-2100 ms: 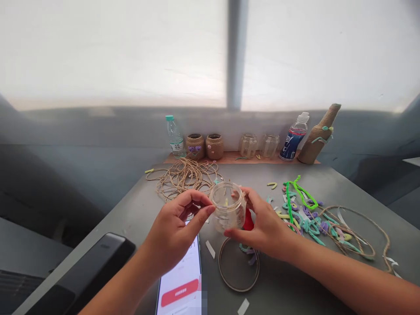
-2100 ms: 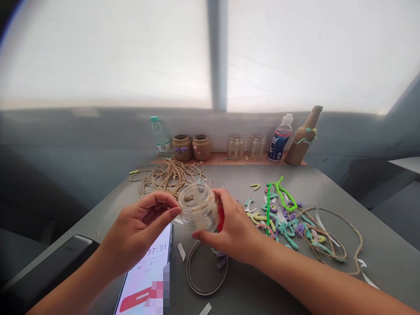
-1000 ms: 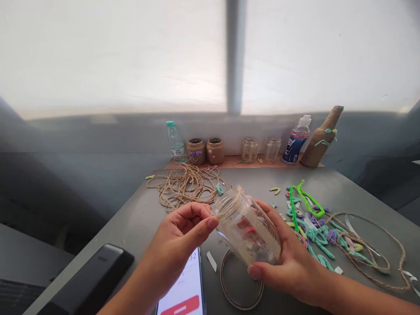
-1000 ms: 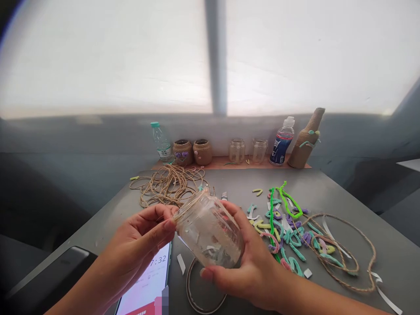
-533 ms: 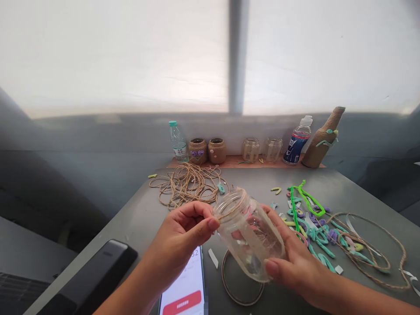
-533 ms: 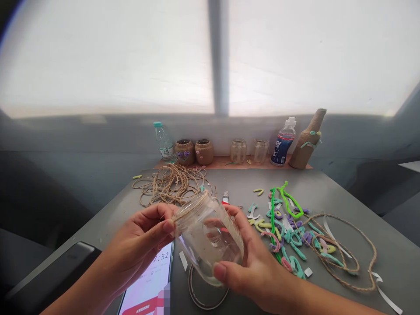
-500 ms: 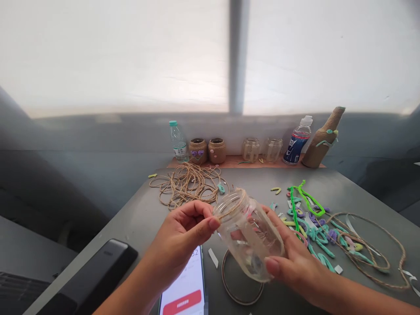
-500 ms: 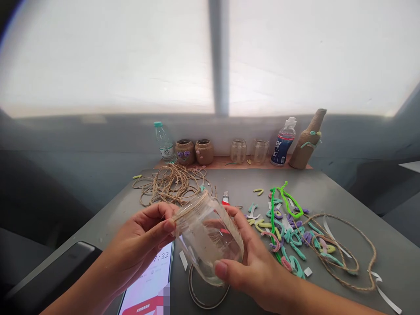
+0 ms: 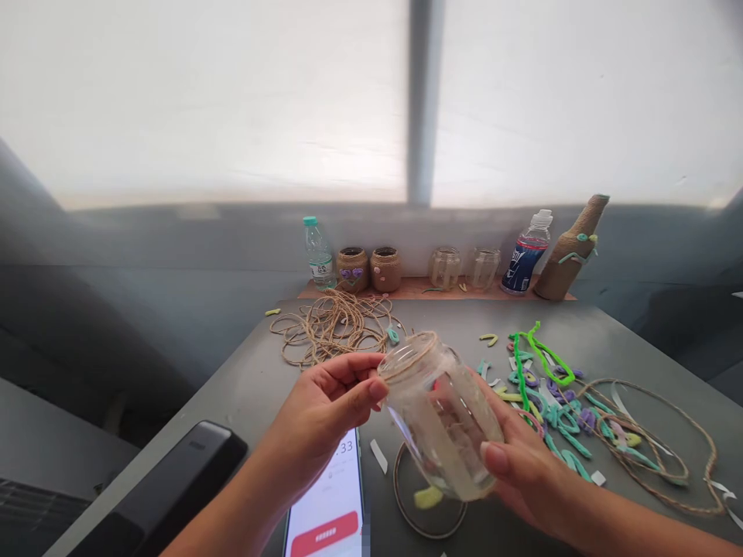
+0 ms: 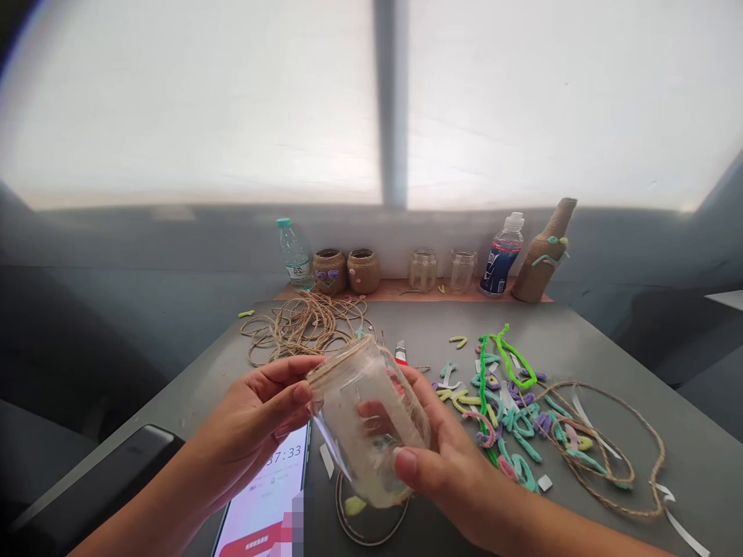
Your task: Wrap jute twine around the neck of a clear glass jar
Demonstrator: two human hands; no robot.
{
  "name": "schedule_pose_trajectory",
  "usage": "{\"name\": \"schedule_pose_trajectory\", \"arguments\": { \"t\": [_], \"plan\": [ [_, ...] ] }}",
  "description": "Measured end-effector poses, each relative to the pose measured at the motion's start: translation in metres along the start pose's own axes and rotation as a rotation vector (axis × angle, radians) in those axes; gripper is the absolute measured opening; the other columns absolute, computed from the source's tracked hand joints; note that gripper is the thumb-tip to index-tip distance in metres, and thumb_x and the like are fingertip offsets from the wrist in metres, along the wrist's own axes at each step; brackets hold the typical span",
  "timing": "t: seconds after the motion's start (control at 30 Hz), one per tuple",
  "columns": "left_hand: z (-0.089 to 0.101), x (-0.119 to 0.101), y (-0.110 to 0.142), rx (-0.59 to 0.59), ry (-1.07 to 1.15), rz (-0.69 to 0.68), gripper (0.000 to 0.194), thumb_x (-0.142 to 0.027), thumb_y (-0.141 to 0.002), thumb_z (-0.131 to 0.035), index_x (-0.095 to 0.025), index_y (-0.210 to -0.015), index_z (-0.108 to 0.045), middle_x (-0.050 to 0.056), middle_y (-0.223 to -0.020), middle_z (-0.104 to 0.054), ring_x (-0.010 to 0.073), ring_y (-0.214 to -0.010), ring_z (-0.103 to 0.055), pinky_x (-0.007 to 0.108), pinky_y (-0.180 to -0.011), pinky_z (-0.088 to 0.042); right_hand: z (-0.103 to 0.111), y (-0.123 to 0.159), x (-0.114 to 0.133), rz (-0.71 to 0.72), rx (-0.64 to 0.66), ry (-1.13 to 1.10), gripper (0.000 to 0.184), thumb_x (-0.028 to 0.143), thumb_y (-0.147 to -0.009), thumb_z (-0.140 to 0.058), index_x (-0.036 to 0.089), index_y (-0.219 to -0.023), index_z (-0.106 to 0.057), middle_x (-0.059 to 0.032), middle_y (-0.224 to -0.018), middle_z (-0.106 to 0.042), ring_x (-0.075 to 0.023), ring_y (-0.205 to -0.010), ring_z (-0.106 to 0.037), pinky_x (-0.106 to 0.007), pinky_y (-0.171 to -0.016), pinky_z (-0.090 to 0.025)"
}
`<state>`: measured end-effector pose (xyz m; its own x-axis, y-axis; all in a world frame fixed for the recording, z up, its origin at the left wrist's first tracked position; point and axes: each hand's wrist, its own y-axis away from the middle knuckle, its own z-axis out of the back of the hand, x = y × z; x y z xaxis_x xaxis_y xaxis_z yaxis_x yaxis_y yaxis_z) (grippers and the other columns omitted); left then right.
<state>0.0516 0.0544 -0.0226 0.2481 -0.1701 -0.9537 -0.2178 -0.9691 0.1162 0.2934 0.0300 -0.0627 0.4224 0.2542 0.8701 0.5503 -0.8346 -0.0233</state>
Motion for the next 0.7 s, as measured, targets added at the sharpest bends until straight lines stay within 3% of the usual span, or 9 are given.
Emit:
{"name": "schedule_pose_trajectory", "arguments": {
  "t": [0.2,0.3,0.47,0.6,0.7],
  "plan": [
    [0.000,0.001,0.000,-0.015,-0.043,-0.006,0.044,-0.044,-0.068,-0.092,-0.025,-0.105,-0.079,0.003,-0.087,-0.070,0.0169,-0.079,-0.062,0.027,-0.070,-0.045,-0.003,-0.001,0.004,-0.010,-0.027,-0.034,0.076,0.048,-0.076,-0.083,0.031,-0.143,-0.051,-0.0120,-0.142,-0.059,-0.0296,-0.117,-0.061,-0.040,-0.088,-0.051],
    [0.000,0.001,0.000,0.006,-0.089,-0.023,0.043,-0.043,-0.070,-0.091,-0.023,-0.106,-0.079,0.004,-0.087,-0.070,0.0172,-0.079,-0.062,0.027,-0.072,-0.047,0.000,-0.003,0.002,0.022,-0.044,-0.001,0.083,0.050,-0.069,-0.088,0.032,-0.141,-0.052,-0.0107,-0.145,-0.055,-0.0283,-0.116,-0.060,-0.036,-0.084,-0.052],
    [-0.001,-0.008,0.005,-0.054,-0.224,-0.138,0.033,-0.041,-0.070,-0.091,-0.021,-0.090,-0.074,-0.005,-0.063,-0.056,0.0096,-0.057,-0.046,0.020,-0.053,-0.037,0.008,-0.003,-0.006,0.071,-0.052,0.055,0.085,0.049,-0.074,-0.085,0.031,-0.146,-0.043,-0.0111,-0.125,-0.064,-0.0282,-0.108,-0.064,-0.038,-0.084,-0.052],
    [-0.002,-0.015,0.012,-0.029,-0.374,-0.208,0.025,-0.043,-0.076,-0.085,-0.020,-0.075,-0.074,-0.004,-0.057,-0.051,0.0099,-0.052,-0.039,0.021,-0.047,-0.030,0.010,-0.003,-0.007,0.087,-0.067,0.070,0.080,0.045,-0.077,-0.083,0.031,-0.145,-0.043,-0.0104,-0.124,-0.064,-0.0258,-0.102,-0.065,-0.035,-0.080,-0.052],
    [-0.002,-0.017,0.016,-0.006,-0.352,-0.234,0.022,-0.041,-0.078,-0.083,-0.021,-0.074,-0.075,-0.003,-0.055,-0.049,0.0105,-0.052,-0.036,0.022,-0.047,-0.029,0.010,-0.004,-0.005,0.090,-0.086,0.078,0.074,0.045,-0.080,-0.081,0.029,-0.143,-0.046,-0.0097,-0.121,-0.064,-0.0249,-0.102,-0.064,-0.033,-0.078,-0.051]
  ]
}}
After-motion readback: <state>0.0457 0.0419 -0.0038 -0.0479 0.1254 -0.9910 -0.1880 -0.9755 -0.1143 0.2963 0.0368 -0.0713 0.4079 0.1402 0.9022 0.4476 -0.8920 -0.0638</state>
